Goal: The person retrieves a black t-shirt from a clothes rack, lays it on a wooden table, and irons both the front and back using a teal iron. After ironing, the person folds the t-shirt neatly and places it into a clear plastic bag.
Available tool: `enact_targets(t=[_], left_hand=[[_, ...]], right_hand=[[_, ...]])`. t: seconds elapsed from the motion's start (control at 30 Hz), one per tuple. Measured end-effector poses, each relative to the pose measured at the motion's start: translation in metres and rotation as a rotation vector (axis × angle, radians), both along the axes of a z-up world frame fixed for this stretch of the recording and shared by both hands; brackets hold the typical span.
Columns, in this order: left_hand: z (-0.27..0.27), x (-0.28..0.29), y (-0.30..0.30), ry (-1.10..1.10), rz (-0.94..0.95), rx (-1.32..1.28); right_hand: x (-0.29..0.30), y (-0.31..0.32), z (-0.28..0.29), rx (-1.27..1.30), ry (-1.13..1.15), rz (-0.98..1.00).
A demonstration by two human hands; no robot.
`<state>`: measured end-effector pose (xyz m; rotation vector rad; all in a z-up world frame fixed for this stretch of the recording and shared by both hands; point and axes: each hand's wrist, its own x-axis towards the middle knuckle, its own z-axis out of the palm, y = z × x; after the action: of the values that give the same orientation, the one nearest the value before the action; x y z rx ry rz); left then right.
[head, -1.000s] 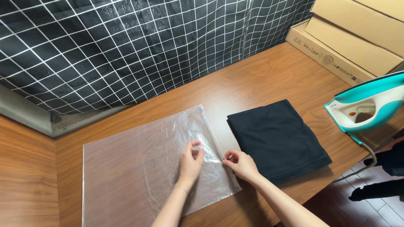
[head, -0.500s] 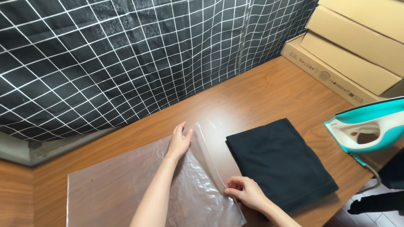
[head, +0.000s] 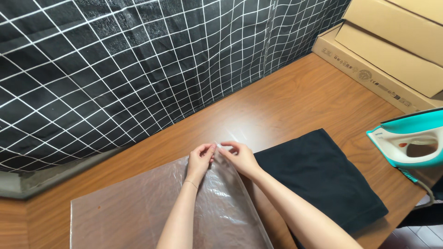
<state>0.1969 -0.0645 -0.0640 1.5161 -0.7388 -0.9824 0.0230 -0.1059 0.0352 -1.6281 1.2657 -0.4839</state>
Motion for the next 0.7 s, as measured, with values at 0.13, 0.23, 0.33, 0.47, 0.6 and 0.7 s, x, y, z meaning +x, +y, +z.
enact_targets(t=[0.13, 0.23, 0.33, 0.47, 0.6, 0.7], left_hand=[[0.008, 0.000, 0.002, -0.002, 0.057, 0.012], [-0.014, 0.007, -0.009, -0.089, 0.079, 0.058], [-0.044, 0.012, -0.027, -0.137, 0.106, 0.107], [-0.027, 0.007, -0.025, -0.141, 0.161, 0.246], [-0.026, 0.002, -0.028, -0.137, 0.200, 0.302], [-0.017, 0.000, -0.032, -0.223, 0.208, 0.327]], right_hand=[[0.028, -0.004, -0.005, -0.082, 0.059, -0.070], [0.034, -0.005, -0.020, -0.117, 0.104, -0.117], [0.030, 0.000, -0.014, -0.117, 0.114, -0.124], [0.025, 0.013, -0.003, -0.035, 0.115, -0.180], [0.008, 0.023, -0.026, 0.022, 0.097, -0.185], [-0.013, 0.032, -0.034, 0.014, 0.118, -0.215]])
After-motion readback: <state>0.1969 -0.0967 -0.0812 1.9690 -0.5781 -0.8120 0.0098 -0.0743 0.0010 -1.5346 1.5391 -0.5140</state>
